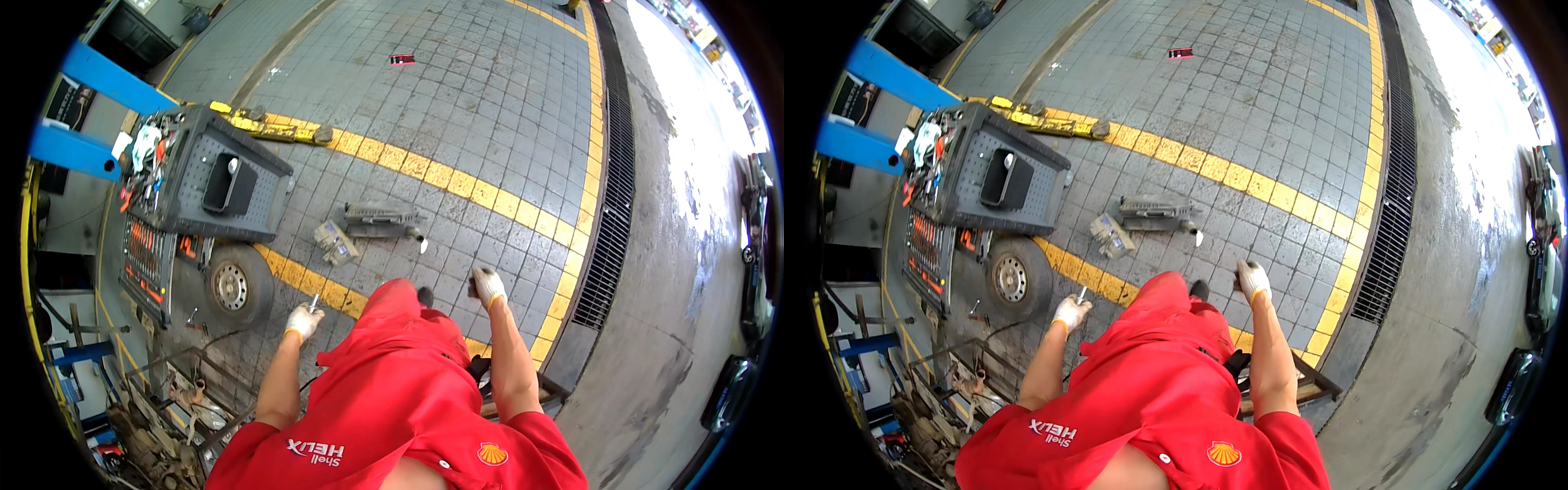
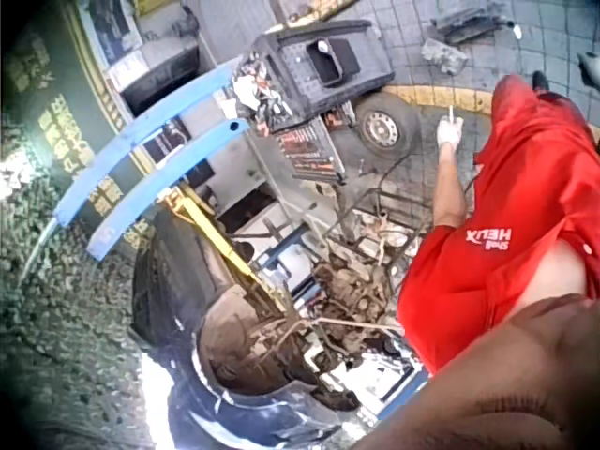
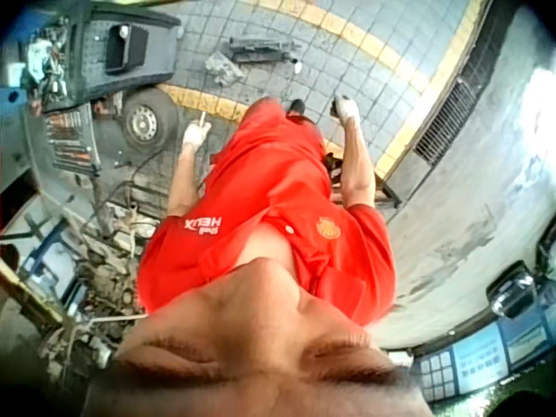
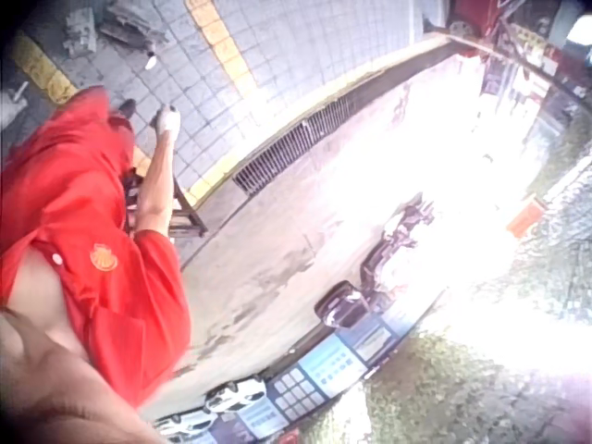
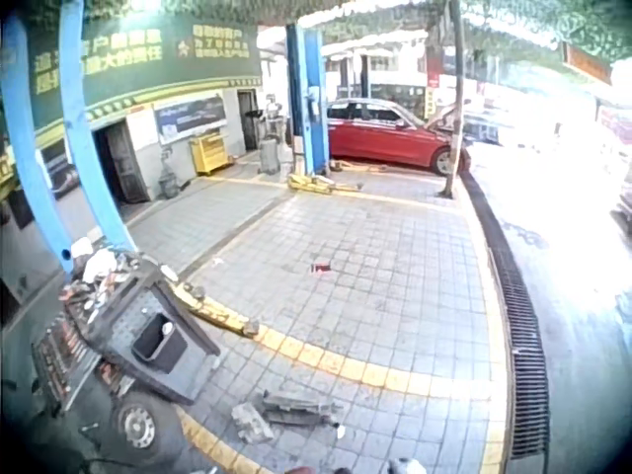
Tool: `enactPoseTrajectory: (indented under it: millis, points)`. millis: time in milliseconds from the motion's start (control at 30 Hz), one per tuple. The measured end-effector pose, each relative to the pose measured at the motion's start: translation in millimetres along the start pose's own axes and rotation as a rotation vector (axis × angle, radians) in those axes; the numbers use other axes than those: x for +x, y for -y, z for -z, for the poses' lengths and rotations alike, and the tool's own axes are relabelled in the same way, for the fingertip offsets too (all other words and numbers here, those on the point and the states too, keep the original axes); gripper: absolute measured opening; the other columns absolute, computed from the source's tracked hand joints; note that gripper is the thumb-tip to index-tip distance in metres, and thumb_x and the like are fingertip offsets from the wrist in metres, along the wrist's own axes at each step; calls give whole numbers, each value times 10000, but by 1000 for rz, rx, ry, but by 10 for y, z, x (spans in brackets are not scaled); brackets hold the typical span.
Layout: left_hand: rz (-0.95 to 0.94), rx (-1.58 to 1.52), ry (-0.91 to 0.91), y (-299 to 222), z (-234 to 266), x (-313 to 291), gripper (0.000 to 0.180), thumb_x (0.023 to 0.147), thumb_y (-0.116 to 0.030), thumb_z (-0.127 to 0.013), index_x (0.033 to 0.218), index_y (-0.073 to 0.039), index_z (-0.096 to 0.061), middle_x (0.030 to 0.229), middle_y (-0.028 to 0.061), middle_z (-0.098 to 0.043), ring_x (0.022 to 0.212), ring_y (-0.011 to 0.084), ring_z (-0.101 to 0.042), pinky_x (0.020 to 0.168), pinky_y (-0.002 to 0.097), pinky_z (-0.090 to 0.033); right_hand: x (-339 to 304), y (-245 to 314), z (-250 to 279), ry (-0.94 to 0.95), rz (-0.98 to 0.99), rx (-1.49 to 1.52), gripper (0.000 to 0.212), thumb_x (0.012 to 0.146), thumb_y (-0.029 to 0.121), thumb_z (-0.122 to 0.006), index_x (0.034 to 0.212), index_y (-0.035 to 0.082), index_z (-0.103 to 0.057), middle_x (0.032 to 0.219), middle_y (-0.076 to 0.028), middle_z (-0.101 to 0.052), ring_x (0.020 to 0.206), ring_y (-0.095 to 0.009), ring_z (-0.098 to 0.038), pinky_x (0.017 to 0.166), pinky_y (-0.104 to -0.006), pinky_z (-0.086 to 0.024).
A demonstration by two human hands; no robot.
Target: The person works on a car engine mounted on a stand, using a pneumatic impact wrench and a socket wrench to remove bolts and detach components. The person removes a part from the engine, walks to a tool cart to select a socket, and returns to the engine to continue disassembly.
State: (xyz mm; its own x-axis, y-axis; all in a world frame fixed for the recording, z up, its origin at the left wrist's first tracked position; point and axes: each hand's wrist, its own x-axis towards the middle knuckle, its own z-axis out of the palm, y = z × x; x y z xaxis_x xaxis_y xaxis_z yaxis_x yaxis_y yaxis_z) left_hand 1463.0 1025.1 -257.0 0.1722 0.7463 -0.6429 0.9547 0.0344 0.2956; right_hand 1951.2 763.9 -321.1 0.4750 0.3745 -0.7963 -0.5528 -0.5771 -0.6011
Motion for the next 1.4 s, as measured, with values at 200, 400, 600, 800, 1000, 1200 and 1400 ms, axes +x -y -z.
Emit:
enactPoseTrajectory:
  millis: [200, 400, 600, 800, 1000, 1200, 1400]
  points:
    - [-116, 160, 99, -1631, -199, 1101, 501, 910, -478, -702, 1098, -14, -726, 1078, 278, -752, 1072, 443, -715, 935, 498, -553, 394, 2492, -106, 165, 370, 7, 410, 1071, 344, -605, 1271, -12, -633, 979, -85, -687, 743, -164, -646, 691, -343, -591]
    - [190, -204, 379, -2654, -324, 2156, 535, 938, -475, -706, 1174, 5, -724, 1077, 230, -778, 1067, 398, -740, 944, 458, -562, 1334, 3035, 1062, -118, 228, -299, 361, 1028, 349, -577, 1073, 3, -671, 846, -77, -668, 694, -189, -665, 610, -361, -551]
    - [-86, -90, 216, -4057, 358, 3420, 542, 952, -477, -724, 1239, -17, -713, 1083, 227, -777, 975, 388, -755, 882, 482, -593, 1967, 1560, 2882, -282, -320, -635, 181, 973, 246, -649, 983, 75, -708, 867, -128, -703, 747, -272, -699, 613, -469, -548]
    - [169, -614, 214, -5556, 1498, 3900, 456, 1006, -431, -716, 1186, -21, -630, 789, 58, -629, 537, 171, -598, 492, 381, -533, 2387, 2391, 2216, 176, -78, -1704, 339, 850, 298, -797, 1110, 80, -800, 1119, -163, -797, 1046, -300, -773, 851, -446, -609]
    - [195, -269, 146, -5489, 1863, 5022, 716, 922, -661, -643, 1177, 0, -750, 1088, 247, -771, 1011, 370, -752, 895, 458, -570, 4080, 4897, 1091, 306, 311, -1793, 326, 932, 326, -700, 1091, 59, -798, 1081, -190, -794, 986, -304, -778, 808, -462, -601]
    - [518, -662, 0, -5085, 2131, 5221, 547, 937, -514, -690, 1093, 7, -751, 863, 149, -755, 741, 285, -730, 688, 429, -571, 7218, 7647, -397, -31, 317, -1036, 308, 985, 263, -581, 880, 15, -731, 823, -152, -719, 749, -252, -709, 633, -470, -567]
    - [756, -798, -48, -5422, 2849, 5762, 459, 916, -412, -748, 936, 46, -713, 735, 116, -705, 588, 256, -701, 519, 393, -561, 7171, 10987, -4269, 315, 559, -462, 285, 1035, 321, -590, 1106, 48, -632, 853, -41, -622, 617, -140, -568, 541, -333, -520]
